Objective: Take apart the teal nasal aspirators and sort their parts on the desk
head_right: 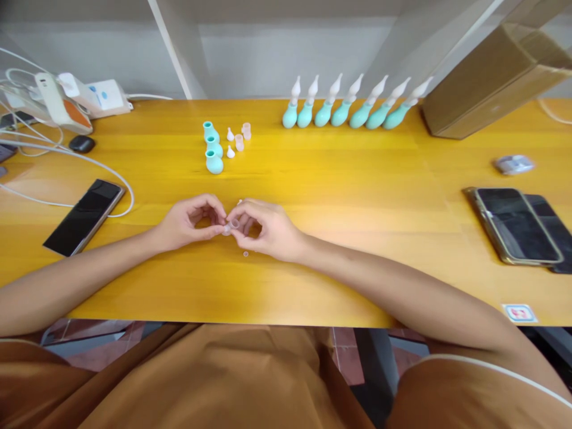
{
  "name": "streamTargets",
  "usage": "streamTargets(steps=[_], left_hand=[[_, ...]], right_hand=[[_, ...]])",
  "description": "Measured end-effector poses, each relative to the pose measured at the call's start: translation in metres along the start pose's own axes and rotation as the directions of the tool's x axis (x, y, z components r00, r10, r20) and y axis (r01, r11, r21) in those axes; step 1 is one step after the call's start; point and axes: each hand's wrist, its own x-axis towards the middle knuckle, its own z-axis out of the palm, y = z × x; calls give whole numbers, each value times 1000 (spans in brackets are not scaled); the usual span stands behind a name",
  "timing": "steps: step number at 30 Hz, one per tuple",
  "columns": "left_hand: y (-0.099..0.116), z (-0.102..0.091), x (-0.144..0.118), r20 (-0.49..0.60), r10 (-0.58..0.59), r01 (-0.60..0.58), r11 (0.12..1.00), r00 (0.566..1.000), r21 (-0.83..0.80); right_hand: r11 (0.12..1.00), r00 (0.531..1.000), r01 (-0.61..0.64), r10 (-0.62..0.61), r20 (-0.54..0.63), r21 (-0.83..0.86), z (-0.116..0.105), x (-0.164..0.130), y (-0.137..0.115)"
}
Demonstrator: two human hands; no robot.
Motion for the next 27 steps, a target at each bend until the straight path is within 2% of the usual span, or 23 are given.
streamTargets(steps=[15, 27], left_hand=[[3, 1, 0, -1, -18, 18, 999, 1000, 32], [4, 2, -1, -2, -90, 90, 996, 996, 9]], right_hand=[[998, 998, 54, -54, -9, -13, 0, -1, 2], [997, 998, 67, -68, -17, -23, 1, -1, 3]])
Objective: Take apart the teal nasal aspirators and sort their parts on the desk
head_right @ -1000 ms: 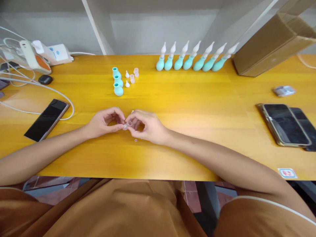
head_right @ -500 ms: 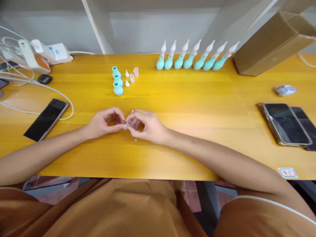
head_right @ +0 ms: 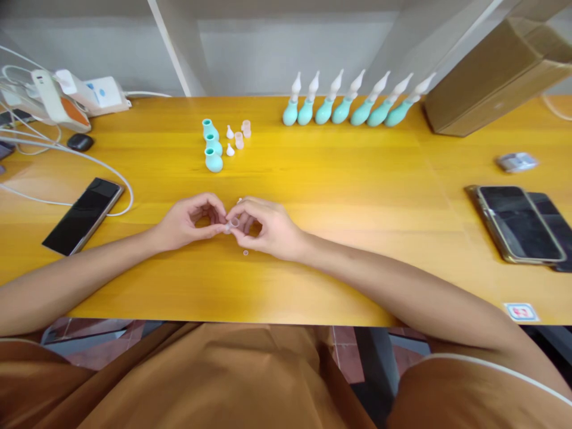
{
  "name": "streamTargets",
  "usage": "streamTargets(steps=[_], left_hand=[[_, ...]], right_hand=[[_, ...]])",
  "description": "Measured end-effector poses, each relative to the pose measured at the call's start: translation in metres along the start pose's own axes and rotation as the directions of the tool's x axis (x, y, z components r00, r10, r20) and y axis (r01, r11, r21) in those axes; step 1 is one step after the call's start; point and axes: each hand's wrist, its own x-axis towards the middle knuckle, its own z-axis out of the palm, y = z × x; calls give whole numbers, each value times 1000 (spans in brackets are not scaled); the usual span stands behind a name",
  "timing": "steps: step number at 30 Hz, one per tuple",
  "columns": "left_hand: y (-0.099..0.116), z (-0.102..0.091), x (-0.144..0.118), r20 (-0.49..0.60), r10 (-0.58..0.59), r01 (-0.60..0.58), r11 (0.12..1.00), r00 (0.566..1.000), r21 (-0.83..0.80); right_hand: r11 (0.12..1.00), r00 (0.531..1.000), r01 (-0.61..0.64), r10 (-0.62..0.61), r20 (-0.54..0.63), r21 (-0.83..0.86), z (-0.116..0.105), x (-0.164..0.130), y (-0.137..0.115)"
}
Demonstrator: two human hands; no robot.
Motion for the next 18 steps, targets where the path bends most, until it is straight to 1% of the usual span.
streamTargets(steps=[4, 7, 10, 15, 18], left_hand=[[-1, 0, 0, -12, 7, -8, 999, 1000, -34], [-2, -1, 1, -16, 24, -24, 999, 1000, -35], [-2, -2, 0, 8, 53, -53, 998, 999, 43], [1, -1, -2, 27, 80, -83, 978, 996, 190], [2, 1, -3, 22, 96, -98, 969, 995, 226]], right_hand=[[1000, 1000, 0, 1, -30, 25, 1, -1, 3], [999, 998, -25, 28, -62, 49, 2, -2, 5], [997, 996, -44, 49, -76, 68, 2, -2, 4], [999, 999, 15, -13, -38, 50, 1, 1, 0], [998, 1000, 23, -21, -21, 55, 0, 2, -1]])
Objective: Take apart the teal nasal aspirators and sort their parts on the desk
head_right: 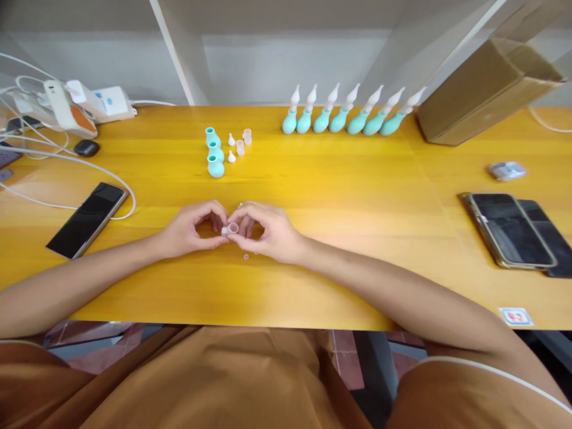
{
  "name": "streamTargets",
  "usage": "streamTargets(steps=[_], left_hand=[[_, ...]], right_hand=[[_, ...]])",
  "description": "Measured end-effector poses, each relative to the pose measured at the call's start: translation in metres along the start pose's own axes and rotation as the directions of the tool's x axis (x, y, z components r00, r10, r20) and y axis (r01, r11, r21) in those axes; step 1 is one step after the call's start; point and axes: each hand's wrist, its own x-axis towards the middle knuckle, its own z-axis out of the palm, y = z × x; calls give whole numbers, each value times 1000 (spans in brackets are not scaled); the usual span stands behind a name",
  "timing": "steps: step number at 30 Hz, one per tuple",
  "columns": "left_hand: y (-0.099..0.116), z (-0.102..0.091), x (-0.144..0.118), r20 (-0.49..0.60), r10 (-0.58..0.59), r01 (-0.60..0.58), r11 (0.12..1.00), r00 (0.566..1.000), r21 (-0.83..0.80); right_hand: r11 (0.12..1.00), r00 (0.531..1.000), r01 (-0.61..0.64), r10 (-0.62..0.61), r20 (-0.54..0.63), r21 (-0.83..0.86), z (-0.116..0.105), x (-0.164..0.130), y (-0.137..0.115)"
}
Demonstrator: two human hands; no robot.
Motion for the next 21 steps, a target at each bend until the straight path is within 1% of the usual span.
streamTargets(steps=[2, 4, 7, 8, 9, 10, 12, 15, 18, 19, 21], left_hand=[[0, 1, 0, -15, -1, 1, 1000, 1000, 1], [0, 3, -1, -45, -6, 6, 1000, 999, 7], [0, 4, 0, -89, -11, 12, 1000, 996, 18], [1, 4, 0, -101, -12, 14, 1000, 995, 20], [1, 4, 0, -111, -13, 16, 1000, 994, 23], [1, 4, 0, -122, -17, 20, 999, 992, 26], [1, 3, 1, -156, -29, 34, 999, 987, 35], [-1, 2, 2, -212, -66, 76, 996, 975, 38], [-3, 3, 2, -252, -104, 112, 994, 962, 16], [-3, 3, 2, -255, -113, 120, 993, 960, 9], [-3, 3, 3, -252, -123, 127, 992, 960, 1]], right_hand=[[999, 999, -17, 18, -36, 39, -2, 0, 0], [997, 989, -26, 37, -143, 77, -6, 1, 3], [996, 940, -44, 68, -335, 80, -18, 5, 12], [996, 926, -65, 85, -368, 67, -22, 7, 16], [995, 922, -89, 101, -374, 50, -27, 9, 20], [994, 928, -110, 112, -356, 26, -30, 11, 24], [992, 958, -112, 94, -272, -51, -35, 14, 30], [985, 997, -18, 3, -83, -173, -34, 14, 32], [970, 997, 40, -24, 67, -240, -29, 13, 31], [966, 996, 41, -19, 90, -257, -27, 12, 31], [959, 995, 32, -4, 97, -281, -26, 12, 31]])
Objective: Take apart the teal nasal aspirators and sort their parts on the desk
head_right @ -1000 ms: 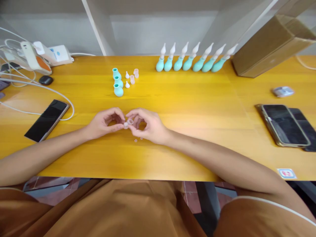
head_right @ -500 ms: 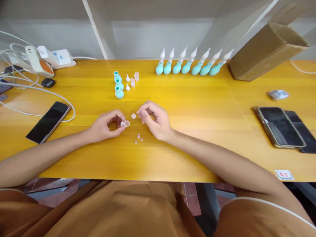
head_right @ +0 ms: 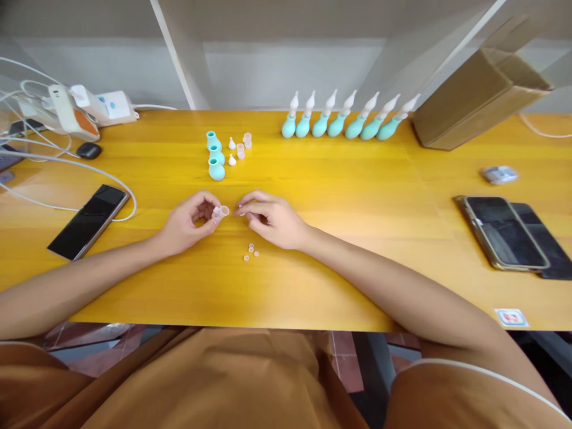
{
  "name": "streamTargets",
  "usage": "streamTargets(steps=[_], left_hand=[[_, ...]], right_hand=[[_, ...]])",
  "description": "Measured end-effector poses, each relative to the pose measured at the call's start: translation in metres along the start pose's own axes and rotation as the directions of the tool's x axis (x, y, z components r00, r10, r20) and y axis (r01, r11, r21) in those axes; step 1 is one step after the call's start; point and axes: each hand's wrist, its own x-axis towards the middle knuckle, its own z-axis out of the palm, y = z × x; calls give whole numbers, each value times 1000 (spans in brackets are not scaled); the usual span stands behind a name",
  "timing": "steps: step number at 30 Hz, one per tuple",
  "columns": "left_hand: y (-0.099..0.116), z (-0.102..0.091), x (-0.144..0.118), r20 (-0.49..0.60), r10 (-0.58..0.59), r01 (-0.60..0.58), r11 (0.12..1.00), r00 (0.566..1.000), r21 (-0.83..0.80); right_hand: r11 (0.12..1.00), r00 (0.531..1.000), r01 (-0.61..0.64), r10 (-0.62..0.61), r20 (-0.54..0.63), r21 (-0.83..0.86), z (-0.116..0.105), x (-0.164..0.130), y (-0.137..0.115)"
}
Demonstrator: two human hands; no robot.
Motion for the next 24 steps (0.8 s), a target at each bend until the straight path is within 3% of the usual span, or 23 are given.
streamTargets(steps=[4, 7, 14, 24], left_hand=[[0, -1, 0, 17, -5, 5, 1000, 1000, 0], [-1, -1, 0, 23, -16, 16, 1000, 1000, -7], [-6, -1, 1, 56, -54, 58, 996, 997, -65], [-5, -2, 5, 67, -75, 81, 991, 995, -103]], right_hand=[[1000, 996, -2, 3, -85, 13, -4, 0, -2], [990, 991, 4, 14, -131, 138, -9, -1, -5], [915, 999, 44, -37, -26, 401, -6, -2, -9], [934, 997, 77, -72, -26, 349, -3, -4, -9]])
